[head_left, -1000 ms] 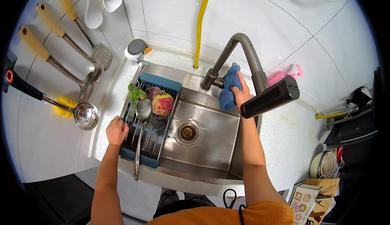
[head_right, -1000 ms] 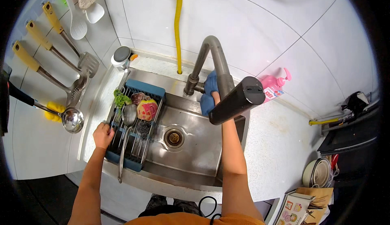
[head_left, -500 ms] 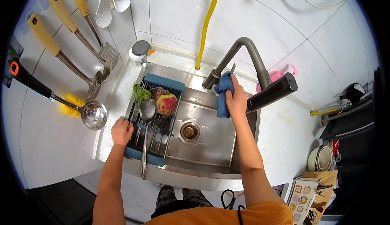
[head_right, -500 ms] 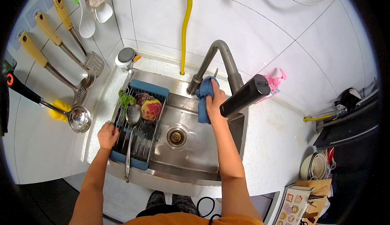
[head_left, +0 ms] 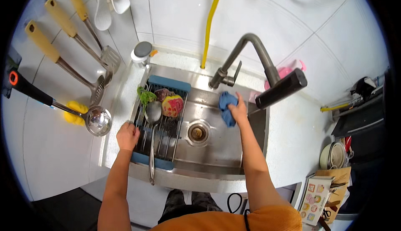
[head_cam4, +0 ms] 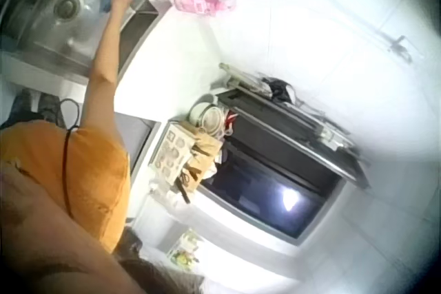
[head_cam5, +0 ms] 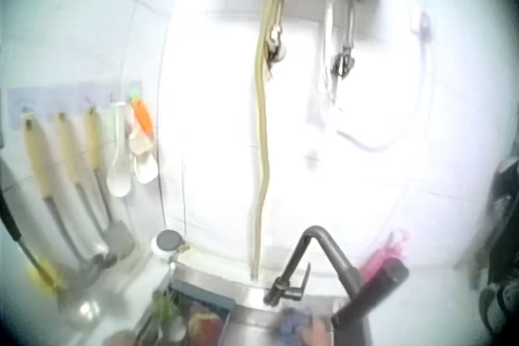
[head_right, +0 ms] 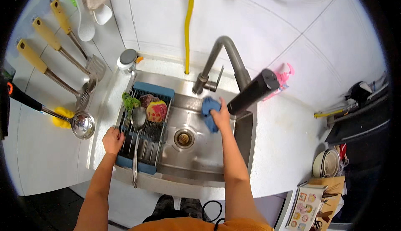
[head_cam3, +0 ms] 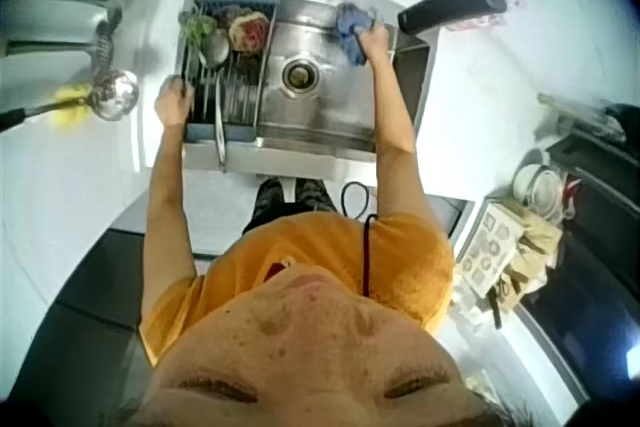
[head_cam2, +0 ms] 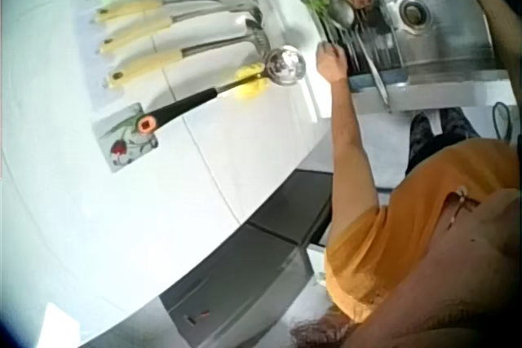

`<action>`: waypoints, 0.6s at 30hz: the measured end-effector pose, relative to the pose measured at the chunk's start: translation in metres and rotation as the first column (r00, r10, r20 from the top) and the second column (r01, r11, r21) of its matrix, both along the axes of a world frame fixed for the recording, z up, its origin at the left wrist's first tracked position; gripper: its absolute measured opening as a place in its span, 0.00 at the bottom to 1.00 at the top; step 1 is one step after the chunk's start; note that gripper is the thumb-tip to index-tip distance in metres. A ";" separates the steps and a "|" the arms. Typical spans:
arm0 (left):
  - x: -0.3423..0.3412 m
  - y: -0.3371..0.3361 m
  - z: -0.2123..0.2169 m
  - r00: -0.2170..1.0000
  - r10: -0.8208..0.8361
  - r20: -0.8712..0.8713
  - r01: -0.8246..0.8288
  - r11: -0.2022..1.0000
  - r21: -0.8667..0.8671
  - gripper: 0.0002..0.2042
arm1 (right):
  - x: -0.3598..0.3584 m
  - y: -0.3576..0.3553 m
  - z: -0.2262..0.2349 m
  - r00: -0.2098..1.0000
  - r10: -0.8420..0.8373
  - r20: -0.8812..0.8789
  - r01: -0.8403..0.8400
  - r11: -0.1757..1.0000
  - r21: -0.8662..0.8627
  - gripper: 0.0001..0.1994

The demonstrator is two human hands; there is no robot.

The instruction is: The person wipes the kitchen countertop and sink edges with a cloth, moves a knife block, and cleans the faucet and surrounding wall tiles.

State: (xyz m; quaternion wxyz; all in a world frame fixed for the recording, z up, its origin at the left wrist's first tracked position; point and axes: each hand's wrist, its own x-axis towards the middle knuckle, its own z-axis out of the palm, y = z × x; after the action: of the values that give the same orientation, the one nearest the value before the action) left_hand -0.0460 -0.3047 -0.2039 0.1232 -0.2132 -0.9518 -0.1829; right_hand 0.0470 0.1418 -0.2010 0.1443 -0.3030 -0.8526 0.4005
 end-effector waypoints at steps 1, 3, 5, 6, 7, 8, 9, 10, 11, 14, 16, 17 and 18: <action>0.000 -0.003 -0.001 1.000 0.007 -0.020 -0.007 1.000 -0.002 0.09 | -0.011 -0.010 0.016 0.996 -0.087 0.010 0.087 0.979 -0.187 0.34; -0.001 -0.001 -0.002 0.999 -0.002 -0.034 0.002 1.000 -0.004 0.09 | -0.020 -0.013 0.020 0.977 -0.183 -0.111 0.147 0.951 -0.271 0.32; 0.000 -0.001 -0.002 0.999 0.016 -0.040 -0.016 1.000 -0.012 0.10 | -0.020 -0.029 0.029 0.950 -0.207 -0.234 0.099 0.910 -0.402 0.30; 0.001 -0.001 -0.001 0.999 0.001 -0.036 -0.001 1.000 -0.013 0.10 | -0.016 -0.031 0.029 0.942 -0.182 -0.283 0.040 0.897 -0.441 0.29; 0.002 0.000 -0.002 0.999 0.007 -0.035 -0.007 1.000 -0.012 0.10 | -0.008 -0.032 0.030 0.927 -0.129 -0.351 -0.061 0.874 -0.483 0.28; 0.001 0.000 -0.001 0.999 0.018 -0.039 -0.019 1.000 -0.010 0.11 | 0.000 -0.030 0.032 0.926 -0.139 -0.352 -0.053 0.874 -0.483 0.28; 0.001 0.000 -0.001 0.999 0.013 -0.053 -0.014 1.000 -0.005 0.11 | 0.010 -0.027 0.032 0.925 -0.108 -0.364 -0.101 0.854 -0.510 0.28; 0.001 -0.001 -0.002 0.999 0.004 -0.053 -0.004 1.000 -0.006 0.11 | 0.020 -0.023 0.032 0.923 -0.077 -0.377 -0.150 0.830 -0.536 0.28; 0.000 0.000 -0.003 0.998 0.006 -0.056 -0.007 1.000 -0.005 0.11 | 0.032 -0.008 0.031 0.957 -0.001 -0.291 -0.137 0.881 -0.453 0.28; -0.001 -0.002 -0.006 0.998 0.014 -0.066 -0.016 0.999 -0.036 0.12 | 0.060 0.033 0.037 0.994 -0.028 -0.107 0.030 0.999 0.014 0.27; 0.000 0.002 -0.006 0.998 0.013 -0.065 -0.015 1.000 -0.022 0.12 | 0.080 0.072 0.034 0.969 -0.140 -0.204 0.148 0.989 0.026 0.28; 0.000 0.002 -0.006 0.998 0.007 -0.067 -0.009 1.000 -0.025 0.12 | 0.086 0.085 0.038 0.962 -0.138 -0.236 0.185 0.965 0.188 0.25; -0.001 0.002 -0.006 0.997 0.010 -0.071 -0.012 1.000 -0.027 0.12 | 0.088 0.094 0.043 0.955 -0.129 -0.267 0.220 0.913 0.344 0.22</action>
State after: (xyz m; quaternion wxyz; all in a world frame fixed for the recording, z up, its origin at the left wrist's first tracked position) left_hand -0.0466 -0.3030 -0.2100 0.1547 -0.2158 -0.9505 -0.1614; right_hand 0.1345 0.2359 -0.1583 0.3358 -0.2955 -0.8583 0.2514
